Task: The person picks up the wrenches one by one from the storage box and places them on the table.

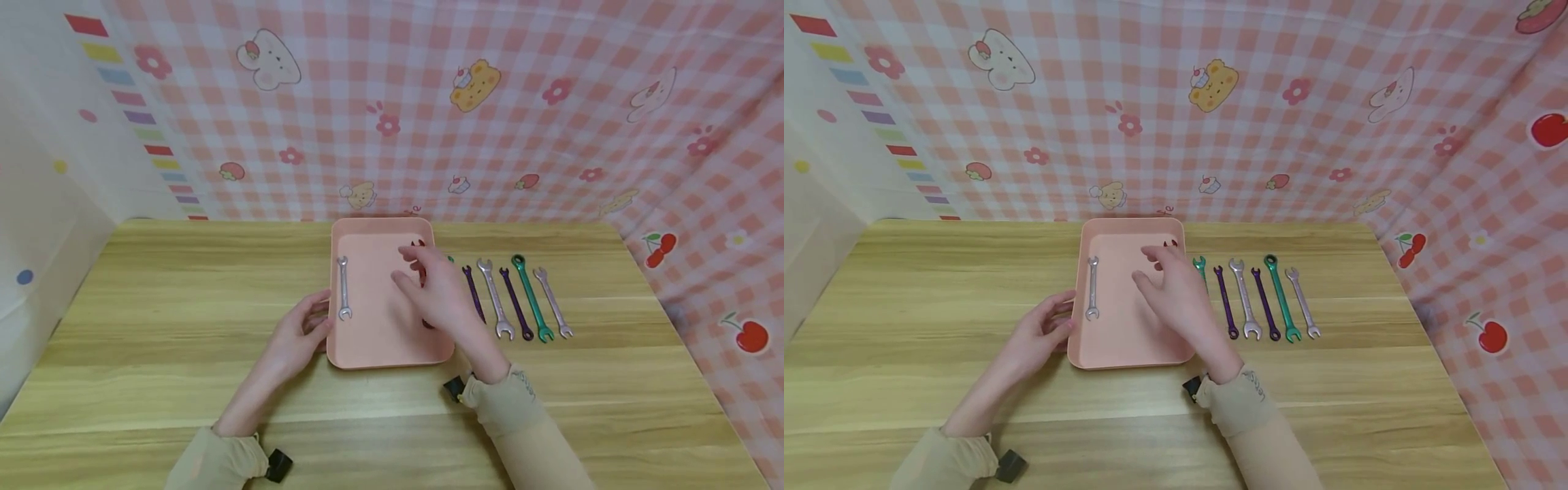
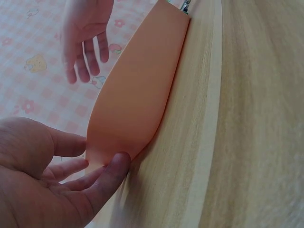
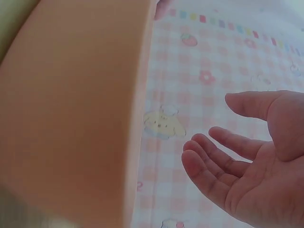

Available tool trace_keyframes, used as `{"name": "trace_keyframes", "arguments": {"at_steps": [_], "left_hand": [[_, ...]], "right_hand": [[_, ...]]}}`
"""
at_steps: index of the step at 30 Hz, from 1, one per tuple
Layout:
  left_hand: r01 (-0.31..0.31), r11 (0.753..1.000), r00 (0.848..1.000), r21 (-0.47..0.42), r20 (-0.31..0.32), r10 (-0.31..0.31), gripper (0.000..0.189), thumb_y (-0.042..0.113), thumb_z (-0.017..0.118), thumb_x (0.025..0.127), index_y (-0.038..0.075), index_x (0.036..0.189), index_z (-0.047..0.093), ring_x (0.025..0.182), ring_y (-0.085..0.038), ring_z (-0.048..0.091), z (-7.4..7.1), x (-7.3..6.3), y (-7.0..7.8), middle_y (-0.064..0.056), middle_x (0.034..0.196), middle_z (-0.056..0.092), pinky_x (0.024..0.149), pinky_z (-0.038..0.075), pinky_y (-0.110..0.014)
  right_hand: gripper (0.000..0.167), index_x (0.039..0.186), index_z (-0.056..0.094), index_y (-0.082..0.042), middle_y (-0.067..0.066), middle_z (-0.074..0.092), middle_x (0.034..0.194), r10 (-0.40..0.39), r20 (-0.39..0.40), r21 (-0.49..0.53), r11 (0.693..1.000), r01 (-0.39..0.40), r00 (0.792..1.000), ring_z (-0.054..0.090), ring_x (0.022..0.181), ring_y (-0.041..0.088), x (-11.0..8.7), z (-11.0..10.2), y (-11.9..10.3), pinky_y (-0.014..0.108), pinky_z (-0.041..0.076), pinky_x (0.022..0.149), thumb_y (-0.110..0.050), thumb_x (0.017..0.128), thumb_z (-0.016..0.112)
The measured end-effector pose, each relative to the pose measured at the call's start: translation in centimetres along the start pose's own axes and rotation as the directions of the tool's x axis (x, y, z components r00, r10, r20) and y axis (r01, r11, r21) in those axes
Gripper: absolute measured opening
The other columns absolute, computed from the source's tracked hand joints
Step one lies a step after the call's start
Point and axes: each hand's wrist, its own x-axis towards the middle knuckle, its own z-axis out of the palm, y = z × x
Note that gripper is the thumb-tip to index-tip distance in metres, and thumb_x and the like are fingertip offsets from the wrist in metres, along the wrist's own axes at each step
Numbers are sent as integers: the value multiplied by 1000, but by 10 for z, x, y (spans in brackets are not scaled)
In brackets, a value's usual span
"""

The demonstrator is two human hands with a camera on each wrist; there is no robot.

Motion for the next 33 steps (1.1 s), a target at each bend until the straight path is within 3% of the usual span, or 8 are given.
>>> {"name": "trace_keyframes", "arguments": {"at_steps": [11,18,25,29,33], "left_hand": [[-3,1000,1000,-3,12,3,55,5,50,109,6,162,36,143,-44,56,3,-1,0,-26,161,46,97,66,-38],[-1,1000,1000,3,1,1,54,4,49,109,6,162,36,143,-44,56,0,0,-1,-27,160,46,98,66,-38],[-7,1000,1000,10,-12,7,55,2,49,108,5,162,35,144,-45,54,-1,-1,-2,-29,160,46,100,65,-40],[-9,1000,1000,5,-5,9,56,2,50,108,4,162,35,144,-45,54,0,-1,-1,-29,160,45,100,65,-40],[-2,1000,1000,-3,3,2,55,3,49,108,4,162,35,144,-45,54,2,-1,0,-28,161,45,100,65,-39]], "right_hand": [[51,147,59,-9,12,63,146,25,137,-53,998,-18,990,64,130,31,10,16,-21,46,60,108,-29,102,70],[54,148,58,-10,12,64,143,26,258,-113,994,4,966,65,128,28,37,32,-41,43,61,106,-31,100,71],[52,146,58,-5,14,64,147,89,338,-126,991,-49,937,62,135,29,63,54,-44,46,55,116,-27,100,70],[52,145,59,-4,13,68,141,114,344,-181,982,-54,932,65,128,25,72,64,-41,41,56,113,-25,100,71],[42,135,65,-6,8,73,124,139,330,-250,967,-55,934,66,108,19,79,70,-38,34,59,100,-26,99,72]]}}
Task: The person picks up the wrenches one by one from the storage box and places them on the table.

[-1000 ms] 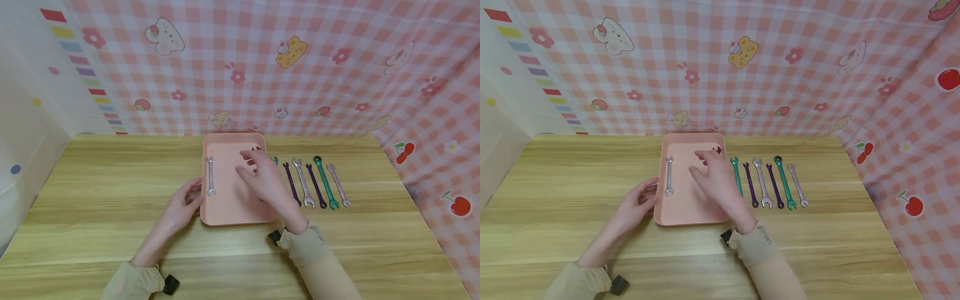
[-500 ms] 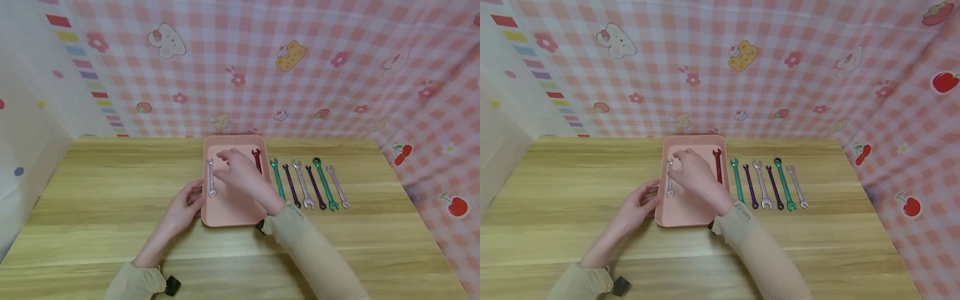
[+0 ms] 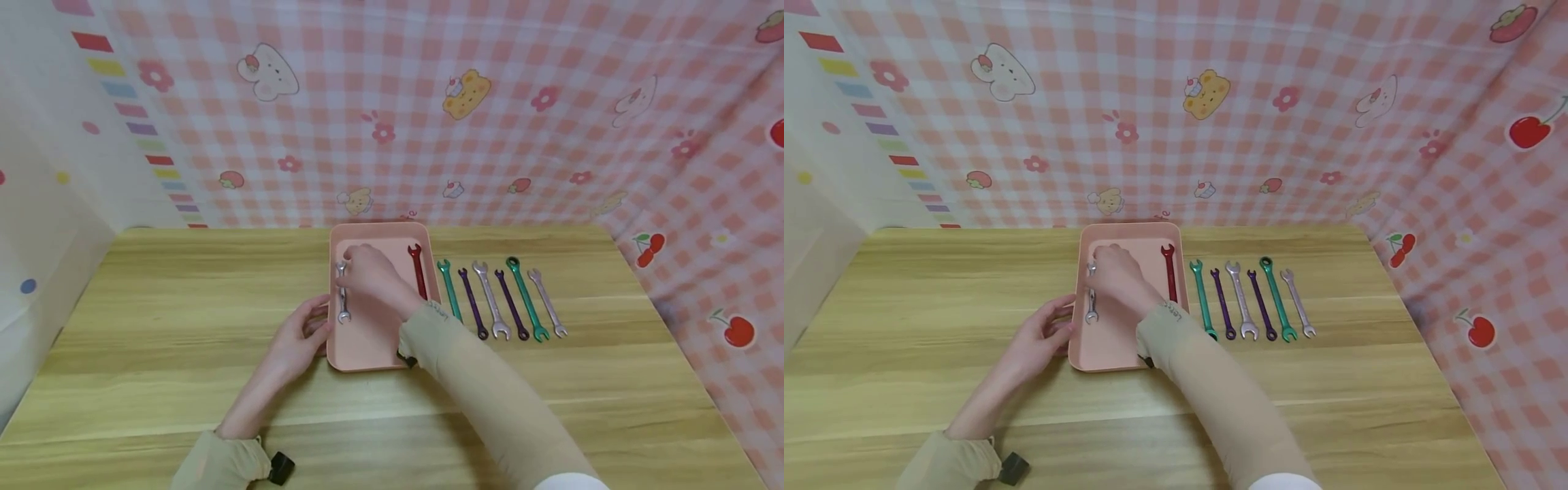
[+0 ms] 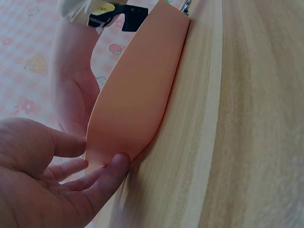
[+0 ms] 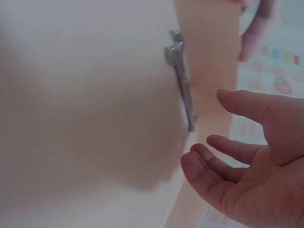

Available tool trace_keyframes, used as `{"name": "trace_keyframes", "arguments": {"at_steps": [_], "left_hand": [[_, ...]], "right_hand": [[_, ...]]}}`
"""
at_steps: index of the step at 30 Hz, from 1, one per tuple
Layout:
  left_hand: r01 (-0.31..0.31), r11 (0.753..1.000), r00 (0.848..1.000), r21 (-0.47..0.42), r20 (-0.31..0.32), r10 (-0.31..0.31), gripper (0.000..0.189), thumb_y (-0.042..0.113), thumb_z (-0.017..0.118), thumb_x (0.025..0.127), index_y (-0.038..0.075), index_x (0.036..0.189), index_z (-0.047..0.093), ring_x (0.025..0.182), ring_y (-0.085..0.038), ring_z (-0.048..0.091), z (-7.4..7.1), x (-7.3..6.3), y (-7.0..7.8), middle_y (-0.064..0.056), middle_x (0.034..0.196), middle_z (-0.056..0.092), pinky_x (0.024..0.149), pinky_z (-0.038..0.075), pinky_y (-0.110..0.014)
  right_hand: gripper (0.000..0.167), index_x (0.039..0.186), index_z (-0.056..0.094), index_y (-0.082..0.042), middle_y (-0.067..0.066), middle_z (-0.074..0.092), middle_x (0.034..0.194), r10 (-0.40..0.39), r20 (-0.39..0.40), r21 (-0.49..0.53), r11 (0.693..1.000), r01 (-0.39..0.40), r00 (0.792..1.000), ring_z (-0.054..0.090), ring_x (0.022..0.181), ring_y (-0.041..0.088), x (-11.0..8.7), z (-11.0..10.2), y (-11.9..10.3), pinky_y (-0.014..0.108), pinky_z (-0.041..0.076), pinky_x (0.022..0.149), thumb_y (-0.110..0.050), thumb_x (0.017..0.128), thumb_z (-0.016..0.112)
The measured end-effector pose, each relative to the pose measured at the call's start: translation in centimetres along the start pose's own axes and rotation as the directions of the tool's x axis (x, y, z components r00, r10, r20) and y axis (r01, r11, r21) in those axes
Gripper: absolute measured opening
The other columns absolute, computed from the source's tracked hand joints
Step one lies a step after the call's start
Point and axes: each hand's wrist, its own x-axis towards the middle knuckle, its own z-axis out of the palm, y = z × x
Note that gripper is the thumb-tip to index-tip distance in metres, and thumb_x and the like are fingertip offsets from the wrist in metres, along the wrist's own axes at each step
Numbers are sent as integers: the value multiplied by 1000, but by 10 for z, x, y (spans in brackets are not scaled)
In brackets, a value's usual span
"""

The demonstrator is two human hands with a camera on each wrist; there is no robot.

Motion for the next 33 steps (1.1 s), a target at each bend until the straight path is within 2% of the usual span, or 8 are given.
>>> {"name": "trace_keyframes", "arguments": {"at_steps": [5,8,17,20,24,26,29,33], "left_hand": [[2,1000,1000,-8,0,-2,55,2,49,108,4,161,36,143,-45,55,0,-1,0,-29,160,46,97,66,-39],[0,1000,1000,-4,-2,0,55,3,49,108,4,161,36,143,-45,55,0,-1,0,-28,160,46,95,66,-38],[-27,999,1000,-27,2,27,54,-1,48,107,1,160,37,142,-46,56,0,0,-2,-30,159,47,94,67,-35],[-23,999,1000,-38,6,23,54,-1,48,107,1,160,37,142,-47,55,0,0,-2,-30,159,46,94,67,-35],[-22,999,1000,-35,5,23,55,-1,49,107,1,160,36,142,-46,55,-1,0,-3,-30,159,46,94,67,-36],[-26,999,1000,-33,5,27,55,-1,49,107,1,160,36,142,-46,55,-1,-1,-2,-29,159,47,95,67,-37],[-27,999,1000,-35,4,27,54,-1,49,107,1,160,36,142,-46,55,-1,0,-3,-29,159,47,95,67,-37],[-20,999,1000,-34,1,20,54,-1,49,107,1,160,36,142,-46,56,-1,0,-2,-29,159,47,94,67,-36]], "right_hand": [[25,110,69,-7,6,69,104,30,-17,-40,999,-30,999,60,90,18,10,6,1,30,54,80,-26,95,75],[27,106,69,-7,7,65,105,36,-38,-52,998,-38,999,58,89,19,13,10,3,30,52,77,-27,92,79],[32,121,73,-3,9,73,118,86,-85,95,992,-78,993,64,102,21,14,14,7,34,60,95,-5,90,75],[20,111,74,-3,8,74,107,111,-90,115,988,-100,990,65,92,20,13,13,9,31,60,83,-6,91,75],[6,91,72,-6,5,69,87,141,-82,74,988,-135,987,61,74,18,12,11,9,25,49,61,-10,92,77],[4,91,73,-7,5,70,87,164,-74,75,985,-158,984,65,70,17,12,11,9,23,51,55,-9,94,74],[9,101,77,-8,4,74,98,189,-86,73,980,-183,978,67,78,17,13,11,10,24,55,62,-8,97,69],[11,104,78,-10,4,75,107,208,-110,118,974,-195,972,67,93,19,14,12,13,29,61,82,-8,96,70]]}}
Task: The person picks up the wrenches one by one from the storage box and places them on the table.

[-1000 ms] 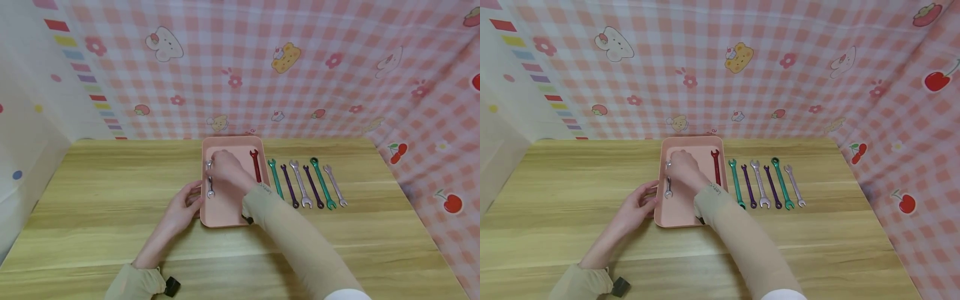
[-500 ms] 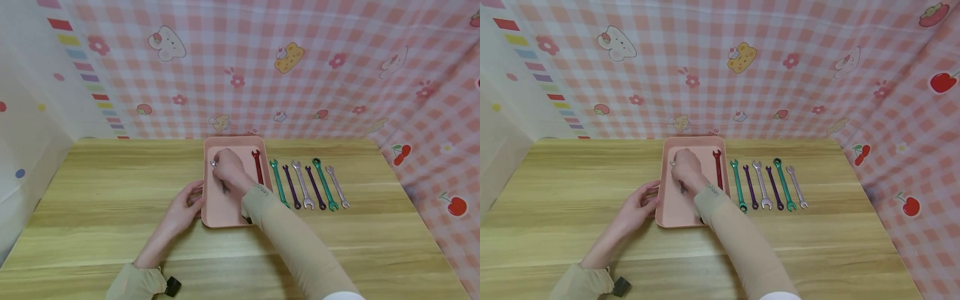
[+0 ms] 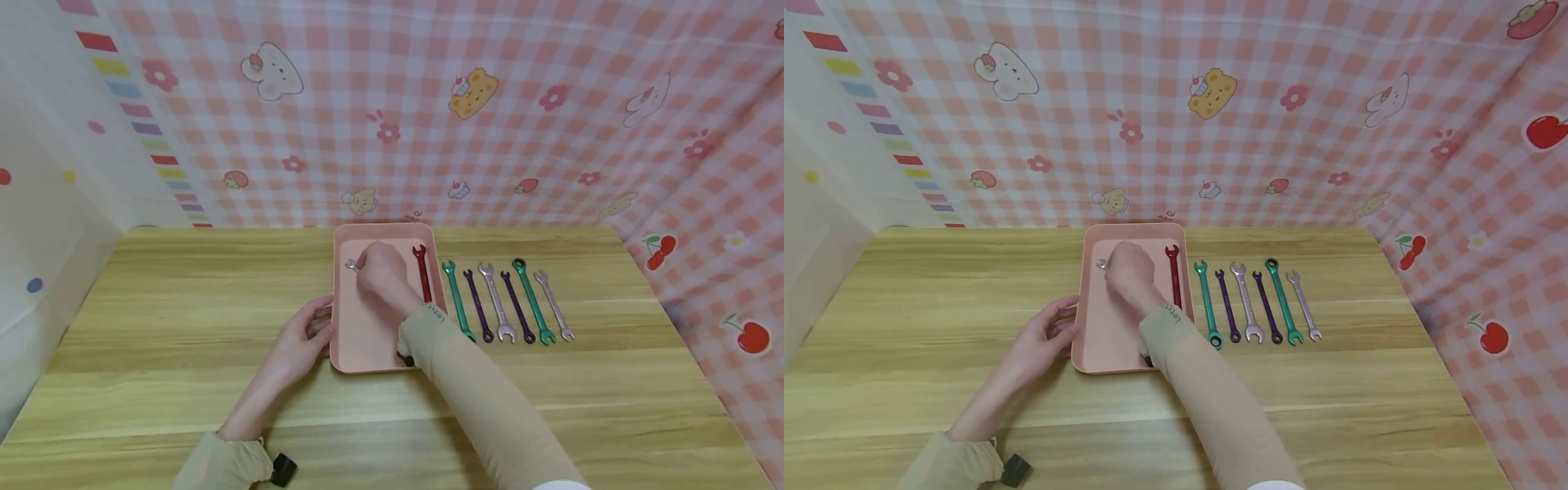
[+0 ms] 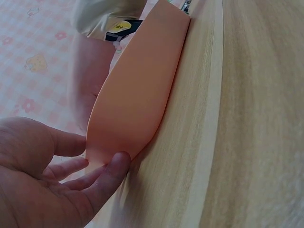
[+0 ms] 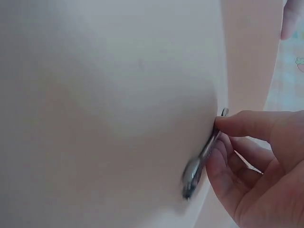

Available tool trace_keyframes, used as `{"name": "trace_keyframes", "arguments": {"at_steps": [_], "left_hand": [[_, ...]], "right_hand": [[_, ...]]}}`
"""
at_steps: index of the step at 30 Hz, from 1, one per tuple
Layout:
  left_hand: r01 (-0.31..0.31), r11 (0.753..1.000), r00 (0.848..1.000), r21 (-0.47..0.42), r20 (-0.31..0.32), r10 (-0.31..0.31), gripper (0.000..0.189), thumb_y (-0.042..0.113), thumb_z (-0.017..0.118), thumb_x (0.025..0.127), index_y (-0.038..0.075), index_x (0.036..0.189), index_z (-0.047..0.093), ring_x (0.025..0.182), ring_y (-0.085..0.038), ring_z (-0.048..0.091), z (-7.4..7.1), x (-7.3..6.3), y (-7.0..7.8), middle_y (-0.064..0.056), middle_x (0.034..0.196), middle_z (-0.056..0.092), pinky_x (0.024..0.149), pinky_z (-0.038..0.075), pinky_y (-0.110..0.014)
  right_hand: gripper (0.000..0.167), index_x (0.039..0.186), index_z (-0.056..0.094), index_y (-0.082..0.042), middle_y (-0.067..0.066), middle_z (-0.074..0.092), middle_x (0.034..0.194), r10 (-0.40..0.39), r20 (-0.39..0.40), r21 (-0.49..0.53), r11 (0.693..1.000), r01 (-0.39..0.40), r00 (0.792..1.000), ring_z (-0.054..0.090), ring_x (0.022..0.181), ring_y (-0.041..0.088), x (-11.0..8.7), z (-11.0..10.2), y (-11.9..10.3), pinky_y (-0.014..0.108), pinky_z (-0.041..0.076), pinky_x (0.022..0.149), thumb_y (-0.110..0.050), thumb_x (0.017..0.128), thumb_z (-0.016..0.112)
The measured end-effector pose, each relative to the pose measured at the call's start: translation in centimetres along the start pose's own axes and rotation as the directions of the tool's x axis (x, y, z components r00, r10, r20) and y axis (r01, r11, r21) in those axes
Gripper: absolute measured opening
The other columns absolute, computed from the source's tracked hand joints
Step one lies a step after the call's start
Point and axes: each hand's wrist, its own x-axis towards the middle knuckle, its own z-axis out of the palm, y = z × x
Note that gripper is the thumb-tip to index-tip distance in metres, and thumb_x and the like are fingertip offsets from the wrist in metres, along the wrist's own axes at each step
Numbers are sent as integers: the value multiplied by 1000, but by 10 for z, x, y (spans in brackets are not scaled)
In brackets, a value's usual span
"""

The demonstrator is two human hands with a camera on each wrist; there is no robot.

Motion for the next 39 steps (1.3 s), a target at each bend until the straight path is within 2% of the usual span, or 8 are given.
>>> {"name": "trace_keyframes", "arguments": {"at_steps": [3,9,18,21,27,29,35,39], "left_hand": [[1,1000,1000,3,-1,-1,55,-2,49,107,1,160,36,142,-46,56,0,0,1,-30,159,47,94,67,-36],[0,1000,1000,18,0,0,54,0,49,108,1,160,37,142,-46,55,2,0,0,-29,159,47,94,67,-37],[-10,1000,1000,15,-11,11,55,-1,49,107,0,160,36,142,-47,55,1,-1,0,-30,160,46,94,67,-38],[-9,1000,1000,12,-12,9,55,-1,49,107,0,160,36,142,-47,55,1,-1,0,-30,160,46,94,67,-38],[-9,1000,1000,13,-11,10,54,0,49,107,1,160,37,142,-47,55,1,-1,-1,-29,160,46,93,67,-37],[-10,1000,1000,10,-11,10,54,0,49,107,1,160,37,142,-46,55,1,-1,-1,-29,160,47,93,67,-38],[-13,1000,1000,13,-11,13,54,0,50,108,2,160,37,142,-46,55,1,-2,-1,-29,159,47,92,67,-38],[-13,1000,1000,17,-9,14,53,1,49,108,2,160,37,142,-45,55,0,-2,0,-28,159,48,91,67,-36]], "right_hand": [[6,99,77,-9,5,74,105,14,4,36,999,-15,1000,68,94,20,1,-1,2,33,63,88,-10,93,74],[8,97,76,-10,4,75,102,12,26,22,1000,-13,1000,67,89,17,3,3,5,28,58,79,-14,90,78],[14,99,79,-10,5,78,106,-112,50,51,993,109,992,66,92,18,2,2,10,25,52,75,-3,92,68],[17,104,78,-7,8,77,107,-155,75,78,986,149,985,63,83,16,3,-1,11,21,49,65,-1,93,66],[17,115,73,-6,9,71,103,-141,150,213,971,108,979,52,57,13,1,-11,12,22,41,43,-10,100,67],[19,118,72,-7,10,70,106,-156,147,234,965,119,977,54,60,14,-1,-17,11,23,43,46,-13,101,65],[25,123,72,-2,15,74,118,-263,85,279,932,230,961,69,94,21,-13,-37,10,21,55,74,-14,102,64],[25,123,71,-1,17,74,113,-284,51,352,902,249,957,69,87,18,-23,-50,15,22,57,72,-12,101,67]]}}
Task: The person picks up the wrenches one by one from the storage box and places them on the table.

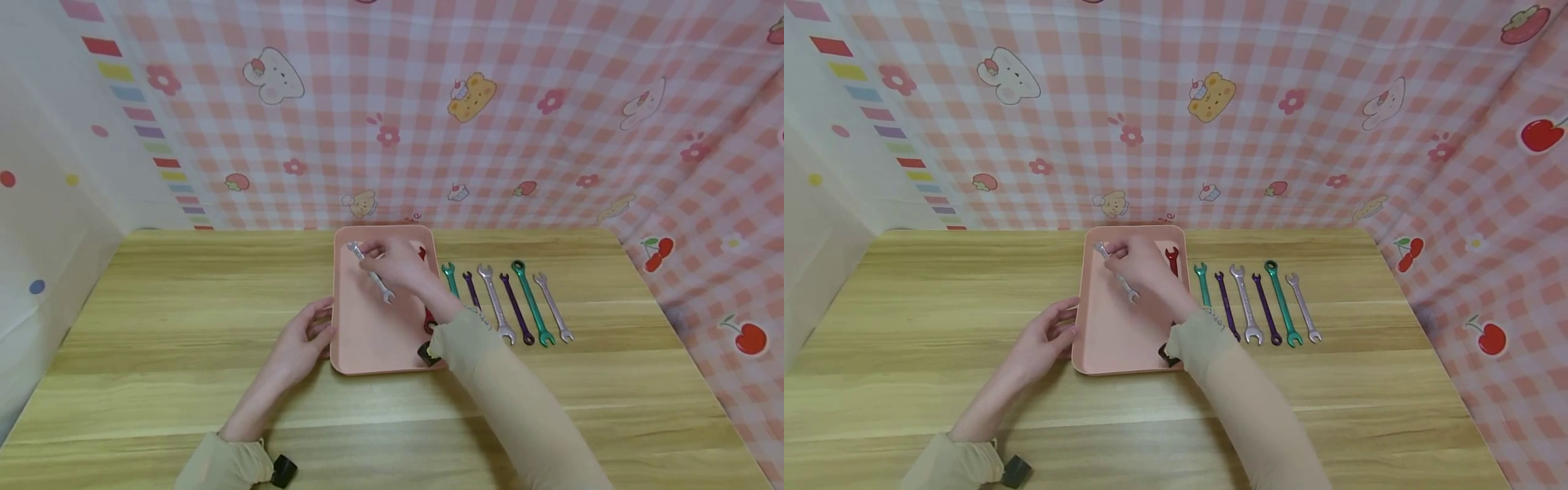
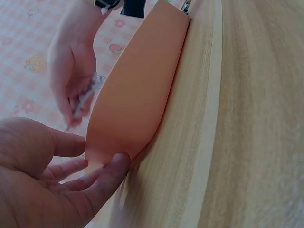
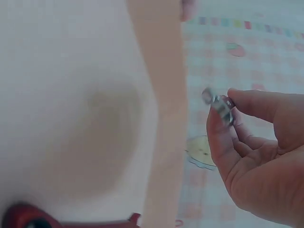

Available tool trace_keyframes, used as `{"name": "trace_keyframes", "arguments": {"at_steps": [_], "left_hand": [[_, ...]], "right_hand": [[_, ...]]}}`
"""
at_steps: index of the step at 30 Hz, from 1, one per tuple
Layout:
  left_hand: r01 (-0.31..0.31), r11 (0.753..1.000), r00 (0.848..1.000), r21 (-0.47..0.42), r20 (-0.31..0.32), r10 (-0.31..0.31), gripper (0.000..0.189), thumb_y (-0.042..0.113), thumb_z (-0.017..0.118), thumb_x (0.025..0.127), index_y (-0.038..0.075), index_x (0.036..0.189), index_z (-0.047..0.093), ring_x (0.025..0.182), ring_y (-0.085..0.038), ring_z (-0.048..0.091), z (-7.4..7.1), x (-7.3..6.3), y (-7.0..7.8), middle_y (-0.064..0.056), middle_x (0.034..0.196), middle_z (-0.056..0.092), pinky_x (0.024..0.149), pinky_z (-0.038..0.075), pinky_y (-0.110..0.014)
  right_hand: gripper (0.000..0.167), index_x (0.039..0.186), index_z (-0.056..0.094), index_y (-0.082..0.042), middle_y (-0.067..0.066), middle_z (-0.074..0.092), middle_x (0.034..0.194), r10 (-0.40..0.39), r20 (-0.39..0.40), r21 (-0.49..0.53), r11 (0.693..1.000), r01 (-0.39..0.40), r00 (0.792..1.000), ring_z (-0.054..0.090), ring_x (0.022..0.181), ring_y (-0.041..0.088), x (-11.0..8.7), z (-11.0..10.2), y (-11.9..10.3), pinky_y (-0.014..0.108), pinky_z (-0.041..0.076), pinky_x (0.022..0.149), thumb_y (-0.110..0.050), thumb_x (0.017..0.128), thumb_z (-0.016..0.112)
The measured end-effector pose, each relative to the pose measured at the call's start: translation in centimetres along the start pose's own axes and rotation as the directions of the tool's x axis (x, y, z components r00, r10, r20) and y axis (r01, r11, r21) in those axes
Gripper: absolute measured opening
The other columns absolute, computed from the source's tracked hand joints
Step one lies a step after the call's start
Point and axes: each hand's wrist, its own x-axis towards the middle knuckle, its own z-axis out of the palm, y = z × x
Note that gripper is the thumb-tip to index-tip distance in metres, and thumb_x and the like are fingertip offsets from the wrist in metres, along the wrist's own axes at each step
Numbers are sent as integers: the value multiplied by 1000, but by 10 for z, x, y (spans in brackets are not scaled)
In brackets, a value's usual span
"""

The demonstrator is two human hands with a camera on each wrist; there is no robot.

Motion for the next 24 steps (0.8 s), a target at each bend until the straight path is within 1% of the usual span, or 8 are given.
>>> {"name": "trace_keyframes", "arguments": {"at_steps": [3,6,7,10,12,15,18,24], "left_hand": [[7,1000,1000,2,-1,-7,53,1,49,108,3,160,38,143,-45,55,0,0,0,-28,160,48,91,67,-35],[8,1000,1000,4,0,-8,53,2,49,108,3,160,37,144,-44,55,0,0,0,-27,160,47,92,67,-34],[7,1000,1000,3,-1,-7,53,2,50,108,3,160,38,144,-44,55,0,0,0,-27,160,48,92,67,-35],[2,1000,1000,6,-1,-2,54,2,50,108,2,160,37,144,-45,54,0,-1,0,-28,160,47,93,67,-36],[1,1000,1000,9,-3,-1,54,2,51,108,2,160,38,144,-45,54,-1,-1,0,-28,160,47,94,67,-38],[2,1000,1000,12,-6,-1,54,2,51,108,2,160,38,144,-45,55,0,-1,0,-28,160,48,96,66,-38],[1,1000,1000,7,-7,-1,54,2,50,108,2,160,38,143,-45,55,0,-1,-1,-28,160,47,95,67,-39],[4,1000,1000,-1,-5,-4,54,1,49,108,2,160,37,142,-45,55,0,0,-1,-28,160,47,91,67,-38]], "right_hand": [[23,120,73,0,18,76,107,-18,-32,70,997,20,999,71,78,13,-9,-10,0,23,63,70,-9,99,70],[25,122,71,3,15,74,102,9,-33,165,986,-3,999,73,75,12,-17,-23,0,26,67,69,-6,98,70],[27,124,70,4,13,73,101,26,-32,196,981,-19,999,73,75,11,-20,-28,1,26,67,69,-6,98,69],[34,134,64,3,6,70,102,93,-15,295,952,-84,996,70,76,7,-30,-43,5,19,62,67,-8,101,67],[37,137,62,2,3,70,103,115,-31,333,938,-98,993,69,76,4,-37,-53,10,17,60,67,-9,102,66],[40,139,60,4,-2,70,102,117,-83,356,931,-80,990,68,79,1,-48,-67,20,16,59,68,-10,102,66],[42,140,59,5,-8,68,100,112,-146,352,934,-54,983,66,81,-1,-59,-78,33,15,60,71,-12,102,66],[46,144,55,8,-19,66,94,115,-221,350,936,-32,968,68,87,-1,-89,-95,60,16,63,76,-11,103,64]]}}
